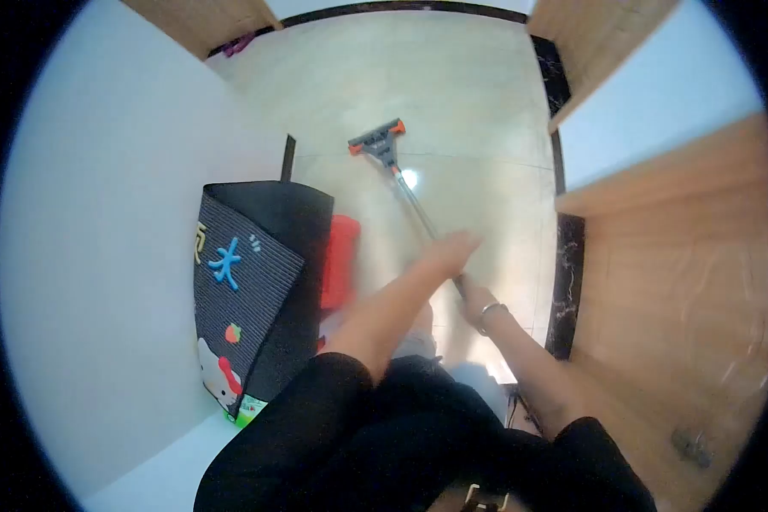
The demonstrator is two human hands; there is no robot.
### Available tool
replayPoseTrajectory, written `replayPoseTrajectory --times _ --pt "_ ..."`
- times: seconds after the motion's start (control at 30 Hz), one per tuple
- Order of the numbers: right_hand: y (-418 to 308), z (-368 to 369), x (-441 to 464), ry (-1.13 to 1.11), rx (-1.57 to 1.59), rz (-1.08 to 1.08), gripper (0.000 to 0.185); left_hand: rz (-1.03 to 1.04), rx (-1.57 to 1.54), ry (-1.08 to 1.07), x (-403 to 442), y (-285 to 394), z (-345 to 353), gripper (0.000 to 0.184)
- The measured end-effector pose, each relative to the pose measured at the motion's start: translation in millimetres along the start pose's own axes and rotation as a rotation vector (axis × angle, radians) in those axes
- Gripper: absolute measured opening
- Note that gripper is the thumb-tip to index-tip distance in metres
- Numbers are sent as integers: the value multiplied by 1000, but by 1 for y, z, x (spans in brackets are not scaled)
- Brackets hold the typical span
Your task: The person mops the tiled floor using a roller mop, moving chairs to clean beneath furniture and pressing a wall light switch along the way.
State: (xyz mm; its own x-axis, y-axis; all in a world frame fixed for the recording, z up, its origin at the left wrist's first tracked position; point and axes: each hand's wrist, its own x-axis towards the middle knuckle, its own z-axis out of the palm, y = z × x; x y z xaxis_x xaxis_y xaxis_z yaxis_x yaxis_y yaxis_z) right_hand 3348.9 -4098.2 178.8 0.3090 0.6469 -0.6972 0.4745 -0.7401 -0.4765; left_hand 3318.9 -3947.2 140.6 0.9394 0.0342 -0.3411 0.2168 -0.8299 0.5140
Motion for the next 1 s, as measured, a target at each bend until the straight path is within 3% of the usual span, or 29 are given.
replayPoseTrajectory --times 0.03,0.13,0.2,0.23,0.27,0.3,0.33,0.43,0.47,0.5,0.53,0.57,0.63,0.7,0.73,0.77,0.8,0.87,0.97,1.0 --pt "-15 -1 22 19 37 -34 65 -22 -18 -5 3 -28 -3 83" --pt "-61 -58 22 -77 19 14 64 -218 12 -280 17 -91 -11 83" --pt "-63 -88 -3 -54 23 92 58 -385 -111 -97 15 -105 -9 88" --pt "-58 -103 -20 9 118 102 45 -410 -206 10 16 -114 2 90" --pt "-39 -111 -35 56 175 150 39 -334 -366 148 26 -117 33 91" --pt "-54 -143 -56 26 185 321 36 -184 -331 139 35 -97 49 91" --pt "-23 -146 -68 101 301 277 35 -32 -291 128 49 -77 61 92" --pt "12 -171 -89 247 535 245 31 -50 -414 190 69 -33 0 87" --pt "3 -180 -83 225 527 242 31 -91 -392 134 72 -35 -8 84" --pt "-7 -191 -72 239 296 174 30 -132 -365 88 74 -41 -19 80" --pt "-17 -199 -56 264 64 94 29 -163 -374 327 77 -52 -13 59" --pt "-30 -207 -34 262 59 70 29 -178 -364 345 82 -68 -27 59" --pt "-56 -218 5 301 49 -99 28 -362 -375 -41 98 -101 -45 33" --pt "-69 -211 58 145 -133 -206 33 -546 -306 168 90 -160 -25 14" --pt "-103 -207 83 54 -225 -223 35 -624 -135 257 73 -188 -28 14" --pt "-116 -192 114 48 -251 -334 36 -776 63 217 70 -221 -26 21" --pt "-136 -184 144 109 -367 -412 33 -900 -148 296 54 -238 -53 37" --pt "-178 -202 179 109 -424 -341 31 -746 -292 503 35 -266 -85 53" --pt "-176 -233 191 216 -453 -430 29 -795 -392 637 69 -266 -81 51" --pt "-154 -237 191 157 -464 -427 29 -800 -403 658 82 -255 -75 51"
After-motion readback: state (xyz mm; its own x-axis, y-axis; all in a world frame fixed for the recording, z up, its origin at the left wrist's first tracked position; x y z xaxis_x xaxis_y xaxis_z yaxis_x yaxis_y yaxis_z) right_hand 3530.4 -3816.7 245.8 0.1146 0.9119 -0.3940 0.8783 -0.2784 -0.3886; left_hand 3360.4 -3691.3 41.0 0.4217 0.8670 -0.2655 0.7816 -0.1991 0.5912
